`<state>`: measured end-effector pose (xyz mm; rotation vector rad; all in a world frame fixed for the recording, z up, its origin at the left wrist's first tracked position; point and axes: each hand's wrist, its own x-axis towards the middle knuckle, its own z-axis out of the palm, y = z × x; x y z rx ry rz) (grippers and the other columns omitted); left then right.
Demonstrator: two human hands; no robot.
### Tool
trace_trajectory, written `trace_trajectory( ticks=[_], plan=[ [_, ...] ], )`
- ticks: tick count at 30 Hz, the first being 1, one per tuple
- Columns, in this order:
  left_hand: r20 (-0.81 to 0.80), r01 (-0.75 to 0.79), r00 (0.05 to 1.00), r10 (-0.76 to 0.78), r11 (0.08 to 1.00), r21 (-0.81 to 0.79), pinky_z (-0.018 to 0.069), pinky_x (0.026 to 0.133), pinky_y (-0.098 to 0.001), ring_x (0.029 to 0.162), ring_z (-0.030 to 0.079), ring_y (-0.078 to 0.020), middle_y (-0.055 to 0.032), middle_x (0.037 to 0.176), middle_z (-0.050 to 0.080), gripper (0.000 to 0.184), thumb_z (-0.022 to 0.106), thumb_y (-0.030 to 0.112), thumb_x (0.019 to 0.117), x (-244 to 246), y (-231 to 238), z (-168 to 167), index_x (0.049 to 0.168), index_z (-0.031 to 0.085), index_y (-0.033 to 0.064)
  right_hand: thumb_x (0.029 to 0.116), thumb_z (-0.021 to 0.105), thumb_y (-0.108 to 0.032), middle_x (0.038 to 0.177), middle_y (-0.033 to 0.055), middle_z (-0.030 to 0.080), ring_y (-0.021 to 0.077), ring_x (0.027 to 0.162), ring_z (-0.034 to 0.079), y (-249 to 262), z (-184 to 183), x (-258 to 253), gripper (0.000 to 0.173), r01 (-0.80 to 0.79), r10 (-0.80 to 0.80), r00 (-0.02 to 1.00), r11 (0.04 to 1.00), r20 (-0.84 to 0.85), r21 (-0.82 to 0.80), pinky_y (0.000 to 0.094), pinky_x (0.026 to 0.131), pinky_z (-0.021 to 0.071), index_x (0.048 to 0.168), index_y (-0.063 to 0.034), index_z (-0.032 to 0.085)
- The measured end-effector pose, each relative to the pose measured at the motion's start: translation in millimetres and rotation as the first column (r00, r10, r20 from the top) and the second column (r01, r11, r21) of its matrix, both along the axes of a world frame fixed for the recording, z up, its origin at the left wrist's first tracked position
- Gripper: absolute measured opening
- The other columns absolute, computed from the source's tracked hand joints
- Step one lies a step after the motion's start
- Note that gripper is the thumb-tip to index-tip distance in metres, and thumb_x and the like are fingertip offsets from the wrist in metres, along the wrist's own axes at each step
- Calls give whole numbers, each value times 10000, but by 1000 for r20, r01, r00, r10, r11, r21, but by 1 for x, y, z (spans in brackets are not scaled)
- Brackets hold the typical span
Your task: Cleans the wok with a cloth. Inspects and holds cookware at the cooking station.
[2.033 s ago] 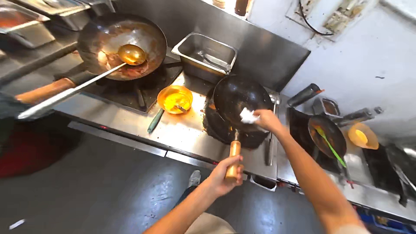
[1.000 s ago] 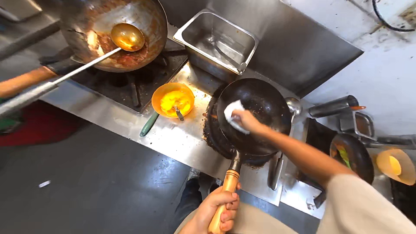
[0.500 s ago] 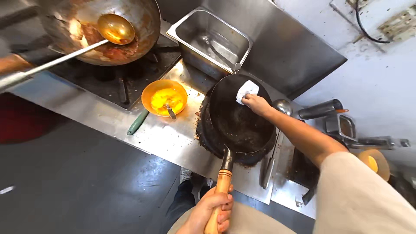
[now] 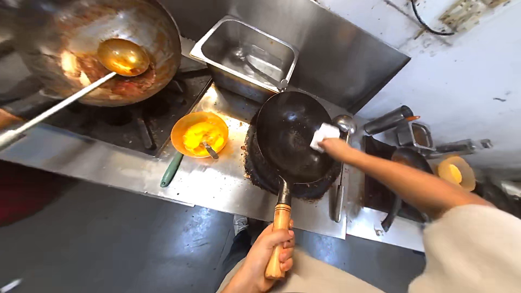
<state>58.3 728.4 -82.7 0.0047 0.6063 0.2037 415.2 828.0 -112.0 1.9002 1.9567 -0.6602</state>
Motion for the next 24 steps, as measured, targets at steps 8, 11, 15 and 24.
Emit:
trace_trajectory(
  ticks=[8, 11, 15, 24],
  plan=[
    [-5, 36, 999, -36, 999, 6, 498, 395, -187, 435, 529, -40, 18, 649, 514, 235, 460, 22, 911, -10, 16, -1, 1138, 460, 85, 931, 686, -71, 1017, 220, 721, 397, 1000, 689, 0, -6, -71, 146, 52, -45, 956, 998, -289, 18, 601, 905, 526, 1035, 20, 732],
    [33, 38, 999, -38, 999, 4, 501, 400, -186, 436, 536, -42, 16, 644, 523, 236, 471, 33, 909, -14, 20, -4, 1139, 471, 82, 923, 692, -98, 1036, 246, 704, 441, 1029, 671, 9, -11, -47, 161, 179, -181, 976, 984, -119, -25, 653, 889, 517, 1033, 14, 728],
    [42, 64, 997, -65, 998, 13, 492, 402, -181, 442, 530, -41, 21, 656, 527, 254, 467, 23, 908, -15, 25, -5, 1151, 460, 95, 910, 729, -90, 978, 219, 728, 389, 957, 694, 6, 2, -95, 147, 181, -167, 920, 983, -354, 7, 602, 893, 520, 1000, 24, 751],
    [43, 88, 995, -87, 996, -22, 504, 394, -198, 429, 538, -53, 16, 638, 522, 253, 443, 11, 906, -12, 22, -7, 1146, 444, 93, 941, 710, -121, 980, 148, 711, 246, 910, 677, 17, 3, -142, 164, 396, -251, 627, 918, -738, 25, 485, 854, 542, 1039, 11, 721]
  ],
)
